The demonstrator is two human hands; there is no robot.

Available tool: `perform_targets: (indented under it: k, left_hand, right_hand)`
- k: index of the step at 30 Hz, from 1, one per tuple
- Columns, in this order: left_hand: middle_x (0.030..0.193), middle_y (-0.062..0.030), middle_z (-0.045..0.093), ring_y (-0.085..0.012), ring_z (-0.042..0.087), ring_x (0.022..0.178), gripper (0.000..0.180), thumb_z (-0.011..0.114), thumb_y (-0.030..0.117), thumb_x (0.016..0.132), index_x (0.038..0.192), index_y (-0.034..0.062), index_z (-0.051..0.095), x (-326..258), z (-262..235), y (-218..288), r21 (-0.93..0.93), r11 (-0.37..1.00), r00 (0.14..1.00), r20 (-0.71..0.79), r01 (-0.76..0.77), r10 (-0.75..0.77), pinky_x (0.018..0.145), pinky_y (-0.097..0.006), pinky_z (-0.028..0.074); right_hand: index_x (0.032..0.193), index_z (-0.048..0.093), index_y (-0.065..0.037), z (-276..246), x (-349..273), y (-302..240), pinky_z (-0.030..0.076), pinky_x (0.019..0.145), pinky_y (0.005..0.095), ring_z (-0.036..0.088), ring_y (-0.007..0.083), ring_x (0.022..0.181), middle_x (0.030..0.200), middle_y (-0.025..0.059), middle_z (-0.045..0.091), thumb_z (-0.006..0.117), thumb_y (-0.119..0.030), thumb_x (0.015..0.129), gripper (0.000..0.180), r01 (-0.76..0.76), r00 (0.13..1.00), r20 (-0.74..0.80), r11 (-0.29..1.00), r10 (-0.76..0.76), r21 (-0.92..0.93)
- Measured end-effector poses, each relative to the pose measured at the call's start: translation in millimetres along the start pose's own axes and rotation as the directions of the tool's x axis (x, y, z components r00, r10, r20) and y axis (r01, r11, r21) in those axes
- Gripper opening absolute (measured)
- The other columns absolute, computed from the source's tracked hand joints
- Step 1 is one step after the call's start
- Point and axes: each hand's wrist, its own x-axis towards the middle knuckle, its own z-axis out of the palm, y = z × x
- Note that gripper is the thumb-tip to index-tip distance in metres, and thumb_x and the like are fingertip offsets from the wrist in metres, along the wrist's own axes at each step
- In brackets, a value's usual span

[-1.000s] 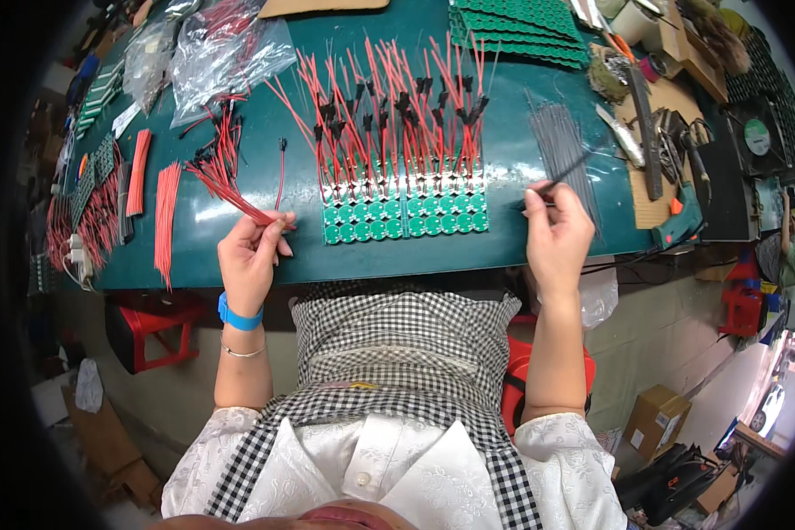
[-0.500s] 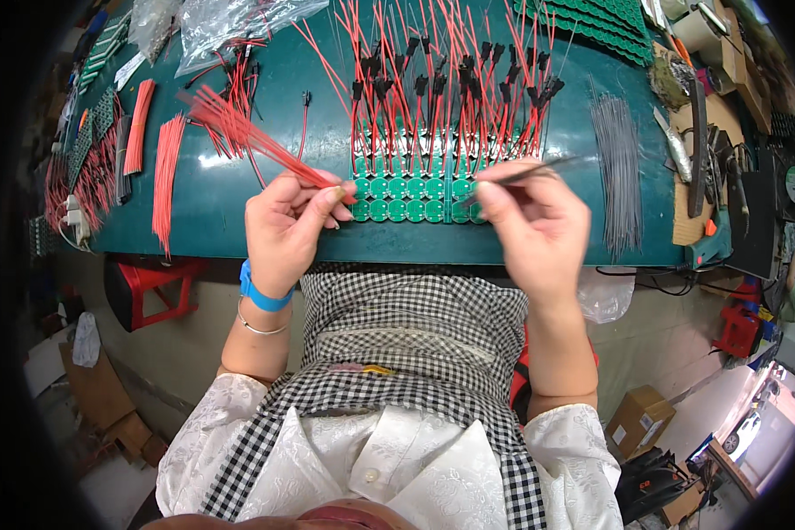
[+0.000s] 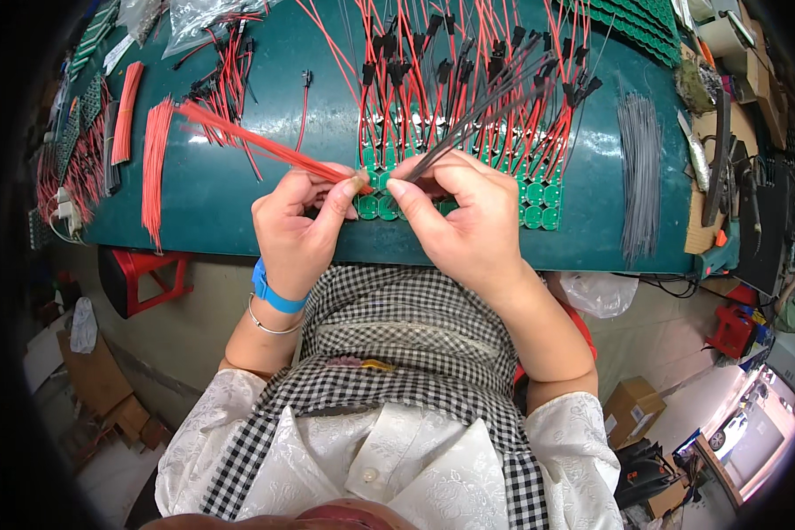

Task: The person assembles electronic circuit boards by attaching wires and securing them with zip ties using pincers.

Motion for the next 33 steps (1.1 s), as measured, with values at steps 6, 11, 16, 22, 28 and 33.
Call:
perform_targets:
  k: [6, 11, 16, 22, 28, 33]
  left_hand:
    - [0.085, -0.0089, 0.074, -0.0089, 0.067, 0.068, 0.009, 0.070, -0.001, 0.088, 0.095, -0.0052, 0.068, -1.5, -1.3, 3.0, 0.136, 0.989, 0.997, 0.061, -0.050, 0.042, 0.062, -0.022, 0.055]
    - [0.085, -0.0082, 0.074, -0.0086, 0.067, 0.068, 0.009, 0.071, -0.002, 0.087, 0.096, -0.0041, 0.070, -2.8, -0.8, 1.7, 0.125, 0.989, 0.997, 0.025, -0.082, 0.079, 0.062, -0.022, 0.054]
    - [0.085, -0.0087, 0.074, -0.0090, 0.067, 0.069, 0.010, 0.071, -0.003, 0.086, 0.096, -0.0039, 0.070, -2.4, -1.4, 0.7, 0.106, 0.991, 0.996, 0.038, -0.079, 0.076, 0.064, -0.023, 0.055]
    - [0.072, -0.0089, 0.068, -0.0115, 0.062, 0.054, 0.011, 0.075, 0.002, 0.083, 0.093, 0.0002, 0.071, 0.0, 1.6, -4.0, 0.151, 0.979, 0.990, 0.004, -0.138, 0.139, 0.049, -0.025, 0.046]
    - [0.077, -0.0103, 0.070, -0.0173, 0.064, 0.056, 0.023, 0.075, 0.000, 0.080, 0.103, 0.0021, 0.071, -0.2, 3.3, -7.9, 0.283, 0.921, 0.960, 0.008, -0.269, 0.278, 0.051, -0.027, 0.049]
    - [0.082, -0.0096, 0.073, -0.0100, 0.069, 0.069, 0.033, 0.074, -0.002, 0.082, 0.114, -0.0012, 0.069, -2.5, 4.3, -4.1, 0.336, 0.910, 0.967, 0.008, -0.242, 0.254, 0.061, -0.023, 0.054]
  right_hand:
    - [0.087, 0.069, 0.006, 2.5, 1.7, 1.3, 0.055, 0.062, 0.0253, 0.068, 0.0141, 0.070, 0.084, 0.0109, 0.071, 0.073, 0.004, 0.080, 0.009, 0.056, 0.998, 0.004, 0.995, -0.056, -0.080]
    - [0.086, 0.069, 0.005, 4.9, 3.0, 0.3, 0.054, 0.060, 0.0252, 0.068, 0.0146, 0.067, 0.082, 0.0112, 0.070, 0.073, 0.003, 0.080, 0.008, 0.099, 0.995, -0.005, 0.986, -0.101, -0.137]
    - [0.086, 0.069, 0.006, 6.4, 2.6, 2.4, 0.054, 0.060, 0.0255, 0.068, 0.0149, 0.067, 0.082, 0.0114, 0.070, 0.073, 0.002, 0.080, 0.008, 0.117, 0.993, -0.012, 0.983, -0.120, -0.145]
    - [0.086, 0.069, 0.006, 7.6, 5.6, 3.0, 0.053, 0.058, 0.0258, 0.067, 0.0153, 0.066, 0.081, 0.0114, 0.070, 0.073, 0.002, 0.080, 0.008, 0.128, 0.991, -0.008, 0.979, -0.131, -0.158]
    - [0.091, 0.068, 0.004, 12.0, 6.1, 8.1, 0.051, 0.055, 0.0279, 0.065, 0.0171, 0.062, 0.079, 0.0110, 0.068, 0.072, 0.002, 0.079, 0.012, 0.195, 0.981, 0.040, 0.958, -0.191, -0.210]
    - [0.101, 0.067, 0.002, 15.0, 8.8, 5.8, 0.051, 0.053, 0.0285, 0.065, 0.0175, 0.063, 0.081, 0.0112, 0.066, 0.072, 0.001, 0.081, 0.022, 0.242, 0.970, 0.052, 0.917, -0.238, -0.317]
